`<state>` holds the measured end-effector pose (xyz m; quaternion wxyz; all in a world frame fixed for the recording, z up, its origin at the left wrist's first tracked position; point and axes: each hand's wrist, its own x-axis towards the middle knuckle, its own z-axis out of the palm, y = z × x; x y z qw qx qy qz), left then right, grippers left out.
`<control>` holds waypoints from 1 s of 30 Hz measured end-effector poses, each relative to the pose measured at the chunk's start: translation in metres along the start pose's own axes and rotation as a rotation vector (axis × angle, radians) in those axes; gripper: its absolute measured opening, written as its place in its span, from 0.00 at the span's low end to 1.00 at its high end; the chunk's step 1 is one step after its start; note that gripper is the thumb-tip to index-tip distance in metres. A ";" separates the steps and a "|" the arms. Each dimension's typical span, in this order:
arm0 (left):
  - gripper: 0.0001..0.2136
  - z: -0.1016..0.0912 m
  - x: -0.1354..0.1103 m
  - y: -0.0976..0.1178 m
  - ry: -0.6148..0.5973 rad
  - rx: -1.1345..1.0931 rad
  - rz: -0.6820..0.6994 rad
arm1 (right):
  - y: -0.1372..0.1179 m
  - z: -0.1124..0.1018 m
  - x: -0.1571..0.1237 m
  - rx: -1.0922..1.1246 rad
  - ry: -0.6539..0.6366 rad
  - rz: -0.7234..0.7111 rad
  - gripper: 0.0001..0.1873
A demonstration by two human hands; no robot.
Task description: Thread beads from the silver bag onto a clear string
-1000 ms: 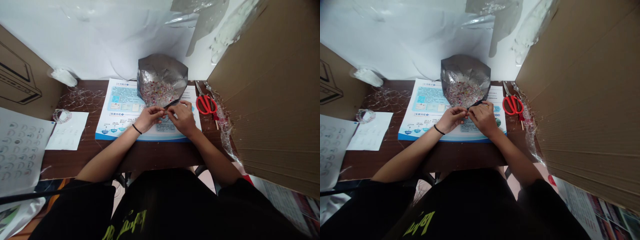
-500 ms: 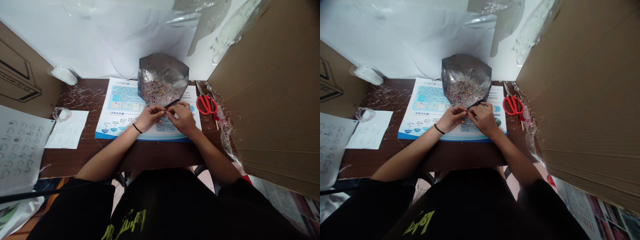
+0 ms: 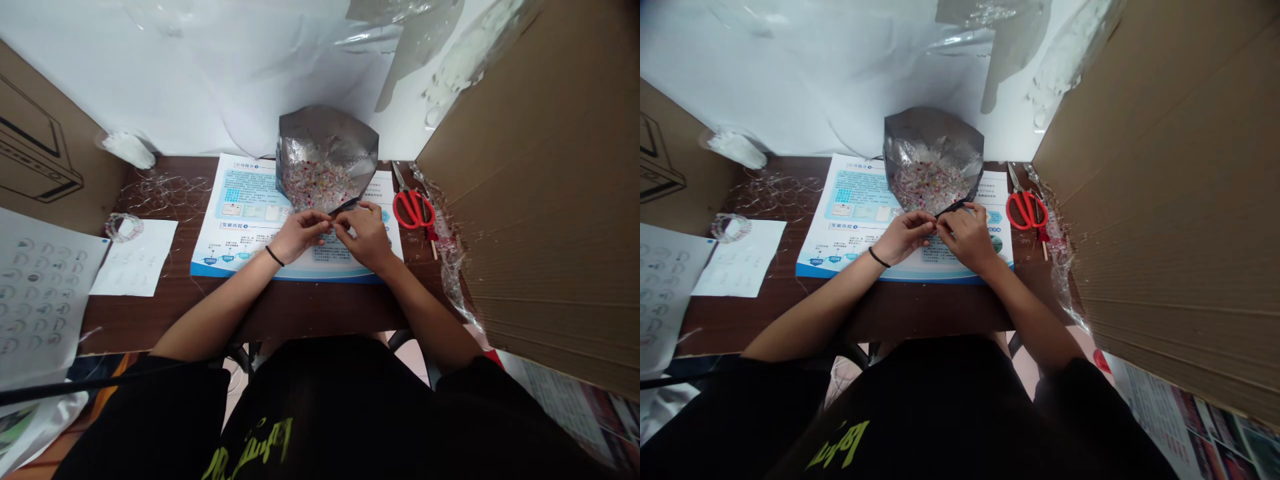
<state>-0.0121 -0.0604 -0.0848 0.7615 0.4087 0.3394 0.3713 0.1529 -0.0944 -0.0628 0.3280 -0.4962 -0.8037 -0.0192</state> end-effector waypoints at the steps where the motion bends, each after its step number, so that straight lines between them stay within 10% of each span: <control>1: 0.10 0.000 0.000 0.000 0.001 0.003 -0.001 | 0.000 0.000 0.000 -0.002 -0.002 0.004 0.09; 30: 0.19 0.006 -0.003 -0.003 0.110 0.397 0.129 | 0.001 0.008 -0.003 0.164 -0.041 0.120 0.05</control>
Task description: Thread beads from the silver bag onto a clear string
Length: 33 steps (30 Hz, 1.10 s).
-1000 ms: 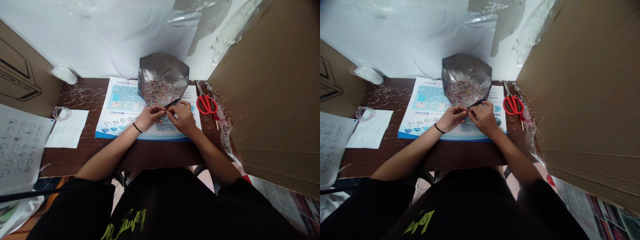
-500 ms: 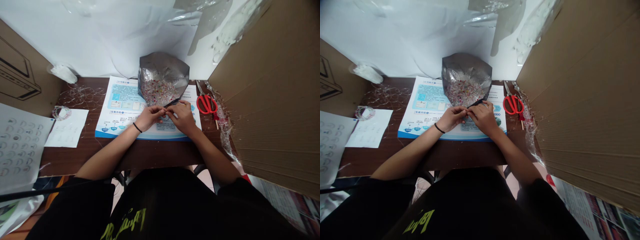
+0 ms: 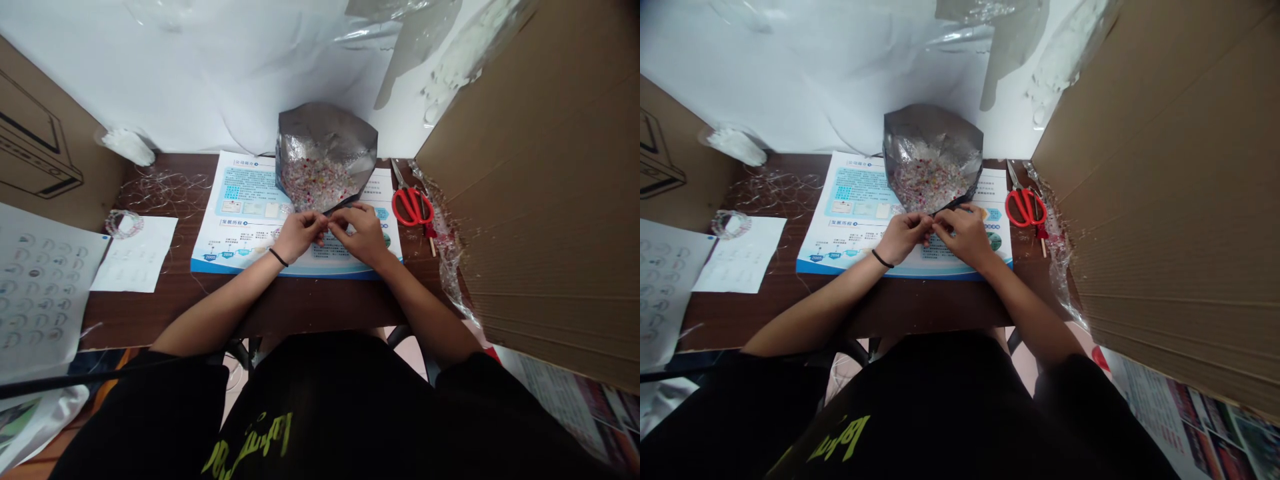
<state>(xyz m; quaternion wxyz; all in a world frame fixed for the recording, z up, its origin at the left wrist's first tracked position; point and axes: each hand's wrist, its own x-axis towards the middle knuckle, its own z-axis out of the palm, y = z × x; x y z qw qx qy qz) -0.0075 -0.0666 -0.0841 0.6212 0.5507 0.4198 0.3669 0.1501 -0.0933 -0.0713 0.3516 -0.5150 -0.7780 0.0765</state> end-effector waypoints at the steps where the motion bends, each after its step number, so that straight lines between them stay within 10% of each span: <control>1: 0.19 -0.001 0.000 0.001 -0.002 0.021 0.005 | 0.000 0.000 0.000 0.006 -0.004 0.004 0.05; 24: 0.12 -0.040 0.014 0.022 0.779 -0.147 0.461 | 0.009 0.000 0.001 -0.235 -0.174 0.028 0.02; 33: 0.13 -0.024 -0.010 0.042 0.500 0.346 0.519 | 0.001 -0.015 0.006 -0.060 -0.102 -0.006 0.10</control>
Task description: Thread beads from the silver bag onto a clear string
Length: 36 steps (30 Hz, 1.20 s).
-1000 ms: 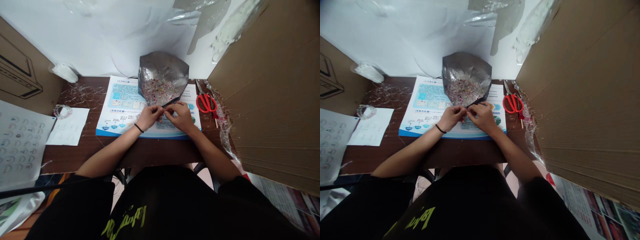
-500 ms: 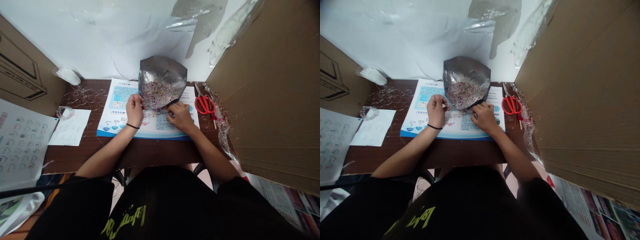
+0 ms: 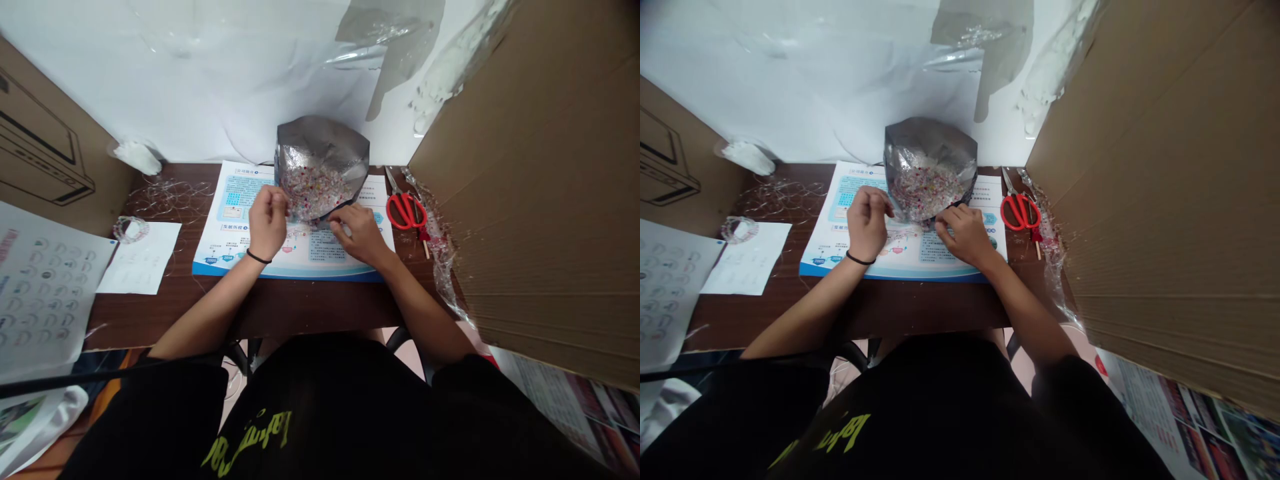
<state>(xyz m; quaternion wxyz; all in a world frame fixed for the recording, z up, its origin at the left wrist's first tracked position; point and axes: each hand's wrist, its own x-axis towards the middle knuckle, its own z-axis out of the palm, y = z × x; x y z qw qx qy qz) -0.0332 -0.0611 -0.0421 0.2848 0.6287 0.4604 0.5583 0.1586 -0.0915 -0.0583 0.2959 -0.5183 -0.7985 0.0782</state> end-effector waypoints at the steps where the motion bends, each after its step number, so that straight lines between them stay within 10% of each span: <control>1: 0.12 0.001 -0.002 0.006 -0.094 0.071 0.047 | -0.001 -0.002 0.000 0.076 0.043 0.004 0.12; 8: 0.08 0.020 0.002 0.016 -0.535 0.310 0.181 | -0.004 -0.001 0.000 0.382 0.090 0.060 0.19; 22: 0.09 0.057 0.048 -0.017 -0.617 0.600 0.161 | 0.020 0.004 0.004 -0.049 0.154 0.197 0.09; 28: 0.10 0.072 0.065 -0.031 -0.823 0.813 0.351 | 0.025 0.004 0.004 -0.009 0.216 0.235 0.09; 36: 0.07 0.084 0.070 -0.045 -0.788 0.799 0.341 | 0.030 0.002 0.005 0.012 0.145 0.248 0.08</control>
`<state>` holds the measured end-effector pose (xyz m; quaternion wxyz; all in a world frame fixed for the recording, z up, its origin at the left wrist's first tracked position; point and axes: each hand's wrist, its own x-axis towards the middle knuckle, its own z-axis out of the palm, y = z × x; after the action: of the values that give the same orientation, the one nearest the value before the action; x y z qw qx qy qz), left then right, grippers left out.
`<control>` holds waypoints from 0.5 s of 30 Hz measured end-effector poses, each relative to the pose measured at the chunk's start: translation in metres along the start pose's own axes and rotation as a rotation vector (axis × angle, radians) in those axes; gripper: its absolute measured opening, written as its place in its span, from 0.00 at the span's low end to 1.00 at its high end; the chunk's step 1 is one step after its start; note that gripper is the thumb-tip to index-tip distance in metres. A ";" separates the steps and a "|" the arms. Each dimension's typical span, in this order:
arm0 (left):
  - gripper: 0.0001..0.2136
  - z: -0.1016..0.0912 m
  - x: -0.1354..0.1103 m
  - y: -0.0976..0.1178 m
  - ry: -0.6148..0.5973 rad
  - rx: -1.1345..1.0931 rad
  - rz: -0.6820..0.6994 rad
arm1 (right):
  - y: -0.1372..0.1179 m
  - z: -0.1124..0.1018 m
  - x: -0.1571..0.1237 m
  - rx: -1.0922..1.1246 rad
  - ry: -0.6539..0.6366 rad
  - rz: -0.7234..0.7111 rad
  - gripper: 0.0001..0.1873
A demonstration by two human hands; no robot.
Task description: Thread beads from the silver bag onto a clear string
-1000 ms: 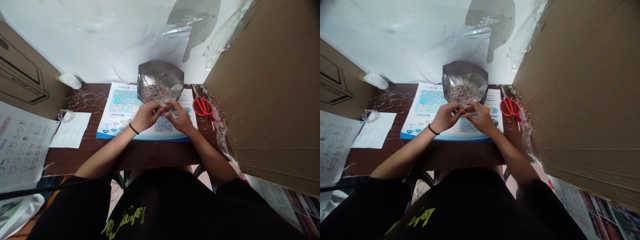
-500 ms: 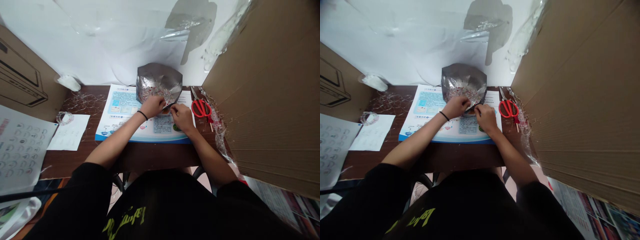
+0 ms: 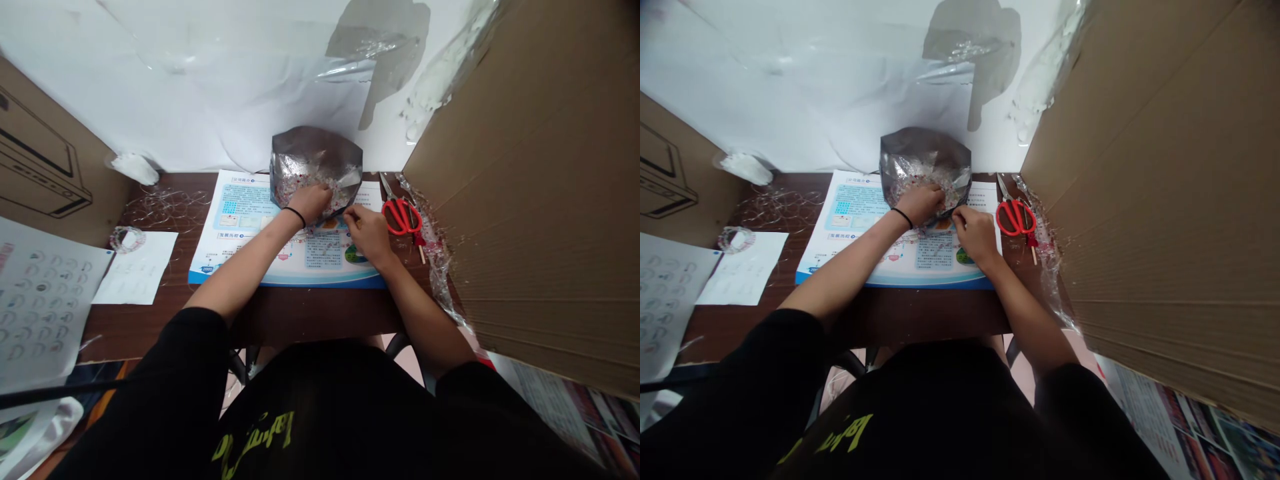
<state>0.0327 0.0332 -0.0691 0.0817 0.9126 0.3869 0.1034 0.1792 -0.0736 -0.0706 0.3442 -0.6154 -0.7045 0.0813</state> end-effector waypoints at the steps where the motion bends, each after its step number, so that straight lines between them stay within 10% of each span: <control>1: 0.07 -0.002 -0.001 -0.001 0.020 -0.017 -0.004 | 0.001 0.000 0.000 0.002 -0.004 -0.004 0.08; 8: 0.01 -0.029 -0.035 0.002 0.288 -0.529 -0.195 | -0.001 0.001 -0.002 0.072 -0.013 -0.040 0.09; 15: 0.10 -0.016 -0.099 0.029 0.176 -1.499 -0.491 | -0.022 -0.001 -0.008 0.461 -0.102 0.127 0.06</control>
<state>-0.0188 -0.0576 -0.0596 0.6640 0.4914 0.4095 0.3872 0.1617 -0.0866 -0.0615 0.4337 -0.5586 -0.6437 0.2924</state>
